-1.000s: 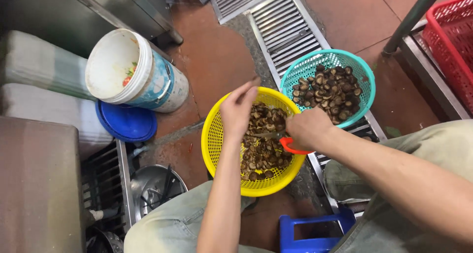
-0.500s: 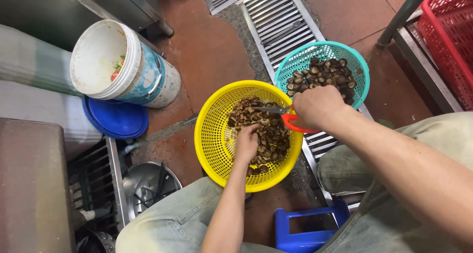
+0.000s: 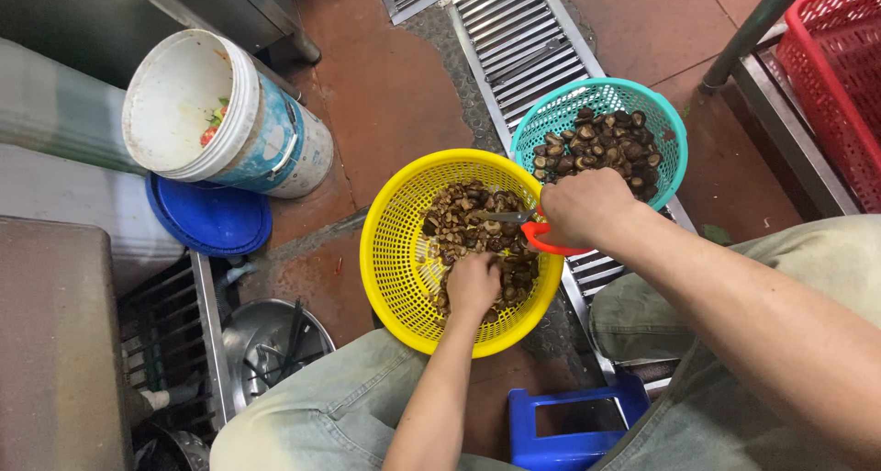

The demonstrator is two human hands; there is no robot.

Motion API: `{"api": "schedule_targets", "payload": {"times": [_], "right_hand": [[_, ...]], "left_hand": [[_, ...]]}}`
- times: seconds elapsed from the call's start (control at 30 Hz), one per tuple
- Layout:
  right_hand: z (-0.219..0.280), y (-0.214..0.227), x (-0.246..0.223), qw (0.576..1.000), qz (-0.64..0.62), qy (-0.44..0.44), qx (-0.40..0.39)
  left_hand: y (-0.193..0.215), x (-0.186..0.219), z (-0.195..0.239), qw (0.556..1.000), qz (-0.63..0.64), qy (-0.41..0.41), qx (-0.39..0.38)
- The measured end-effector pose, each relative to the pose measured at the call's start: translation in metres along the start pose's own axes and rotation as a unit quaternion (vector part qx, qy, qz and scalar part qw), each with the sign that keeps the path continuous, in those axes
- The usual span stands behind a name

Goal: Trimming the stems of mushrooms using scissors and sorting them into a different basket

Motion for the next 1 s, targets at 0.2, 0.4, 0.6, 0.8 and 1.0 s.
{"api": "schedule_targets", "payload": {"times": [0.2,0.4,0.6,0.8,1.0], "right_hand": [[0.016,0.026,-0.008,0.999,-0.025,0.011,0.039],[0.035,0.048,-0.021,0.997,-0.067,0.012,0.038],[0.031,0.042,-0.025,0.996,-0.064,0.029,0.049],[0.028,0.042,-0.027,0.995,-0.029,0.048,0.087],[0.031,0.047,-0.024,0.995,-0.018,0.025,0.094]], "left_hand": [[0.057,-0.009,-0.003,0.835,0.489,0.166,0.191],[0.115,-0.004,-0.014,0.658,0.676,0.137,0.302],[0.134,0.004,-0.005,0.556,0.749,0.147,0.328],[0.144,0.010,-0.001,0.571,0.738,0.143,0.330],[0.132,-0.005,-0.008,0.584,0.721,0.155,0.341]]}}
Point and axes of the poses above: each hand's wrist, its own z-axis away from the middle knuckle, its own y-axis out of the back of the hand, x = y × z, the point moved 5 cm from there along -z, towards the middle knuckle, and after that the axes turned 13 degrees about -y, right-handed, at the moved point
